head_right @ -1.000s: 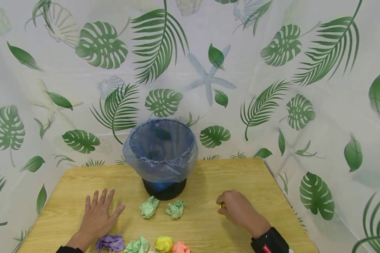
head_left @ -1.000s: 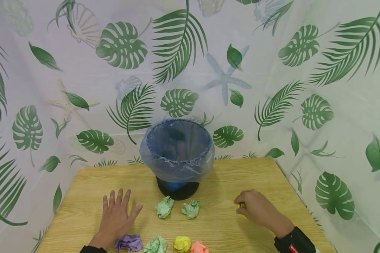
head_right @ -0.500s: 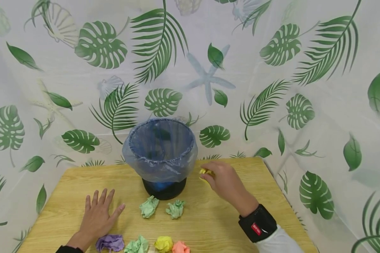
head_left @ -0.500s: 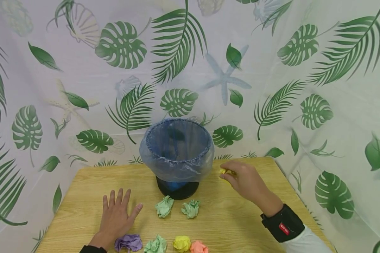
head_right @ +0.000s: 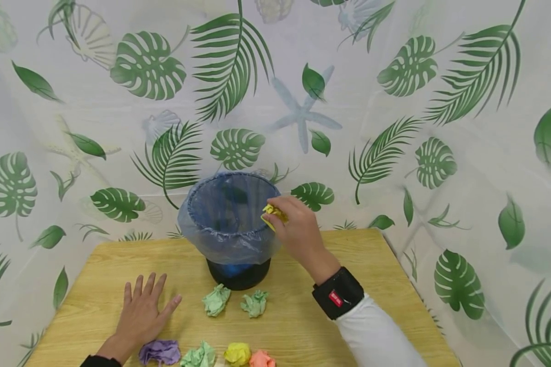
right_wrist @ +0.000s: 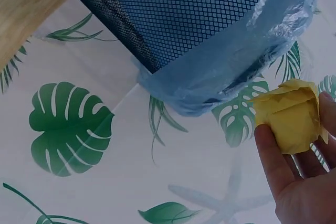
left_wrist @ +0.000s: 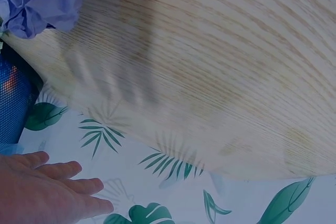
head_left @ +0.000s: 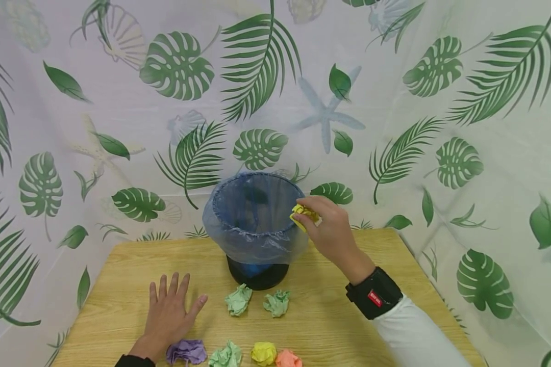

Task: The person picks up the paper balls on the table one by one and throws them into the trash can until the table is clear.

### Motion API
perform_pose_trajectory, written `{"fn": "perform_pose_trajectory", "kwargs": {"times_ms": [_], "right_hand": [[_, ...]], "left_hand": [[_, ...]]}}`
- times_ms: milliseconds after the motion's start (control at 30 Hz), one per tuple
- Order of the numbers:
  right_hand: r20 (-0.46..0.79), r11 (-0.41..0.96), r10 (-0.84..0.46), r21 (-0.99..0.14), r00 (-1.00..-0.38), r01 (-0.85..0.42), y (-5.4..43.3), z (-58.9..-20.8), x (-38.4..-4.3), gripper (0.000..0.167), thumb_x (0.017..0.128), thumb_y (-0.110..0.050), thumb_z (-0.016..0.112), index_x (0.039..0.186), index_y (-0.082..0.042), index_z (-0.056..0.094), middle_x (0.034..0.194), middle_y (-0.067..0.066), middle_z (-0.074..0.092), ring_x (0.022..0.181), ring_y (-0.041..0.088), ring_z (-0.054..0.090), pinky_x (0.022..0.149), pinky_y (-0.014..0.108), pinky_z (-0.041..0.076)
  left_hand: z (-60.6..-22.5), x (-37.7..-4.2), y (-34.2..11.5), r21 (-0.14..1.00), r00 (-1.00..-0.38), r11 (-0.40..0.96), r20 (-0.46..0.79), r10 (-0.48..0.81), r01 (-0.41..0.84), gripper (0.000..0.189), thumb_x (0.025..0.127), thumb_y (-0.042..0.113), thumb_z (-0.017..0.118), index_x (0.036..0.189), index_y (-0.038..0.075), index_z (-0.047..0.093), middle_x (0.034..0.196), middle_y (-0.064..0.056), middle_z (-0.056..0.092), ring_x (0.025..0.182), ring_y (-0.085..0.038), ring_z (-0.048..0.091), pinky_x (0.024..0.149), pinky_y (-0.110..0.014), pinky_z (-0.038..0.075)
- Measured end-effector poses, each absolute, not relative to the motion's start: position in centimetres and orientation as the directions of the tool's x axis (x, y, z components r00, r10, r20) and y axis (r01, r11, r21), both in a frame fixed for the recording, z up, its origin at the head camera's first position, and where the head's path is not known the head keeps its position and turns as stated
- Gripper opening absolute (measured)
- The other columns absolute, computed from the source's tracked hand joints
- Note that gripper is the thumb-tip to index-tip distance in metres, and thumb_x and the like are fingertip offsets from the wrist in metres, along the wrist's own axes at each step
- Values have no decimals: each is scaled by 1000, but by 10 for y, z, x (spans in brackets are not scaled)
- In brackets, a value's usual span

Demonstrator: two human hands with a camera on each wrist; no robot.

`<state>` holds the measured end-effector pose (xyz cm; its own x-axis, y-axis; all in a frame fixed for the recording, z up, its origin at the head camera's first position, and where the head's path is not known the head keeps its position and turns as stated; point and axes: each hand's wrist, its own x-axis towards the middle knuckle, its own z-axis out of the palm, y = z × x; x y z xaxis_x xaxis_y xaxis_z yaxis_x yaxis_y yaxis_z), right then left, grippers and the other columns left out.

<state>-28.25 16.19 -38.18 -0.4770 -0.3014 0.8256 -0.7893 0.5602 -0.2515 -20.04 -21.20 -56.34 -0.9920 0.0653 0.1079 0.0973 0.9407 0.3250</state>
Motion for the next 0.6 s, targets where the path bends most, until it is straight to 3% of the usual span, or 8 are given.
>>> {"fn": "perform_pose_trajectory", "kwargs": {"times_ms": [267, 600], "right_hand": [[770, 577, -328, -296, -547, -762, 135, -378, -301, 34, 85, -8, 84, 116, 1, 74, 111, 13, 71, 99, 27, 69, 80, 38, 62], [641, 653, -439, -253, -629, -714, 112, -383, -312, 37, 92, -14, 79, 125, -3, 70, 119, 11, 64, 107, 28, 63, 87, 37, 58]], "left_hand": [[-563, -200, -213, 329, -992, 940, 108, 62, 95, 88, 102, 70, 39, 159, 3, 36, 160, -33, 30, 148, -59, 14, 116, -74, -3], [-566, -199, -211, 348, -992, 932, 111, 65, 100, 85, 103, 67, 41, 159, 3, 36, 160, -33, 29, 149, -59, 11, 117, -73, -3]]}}
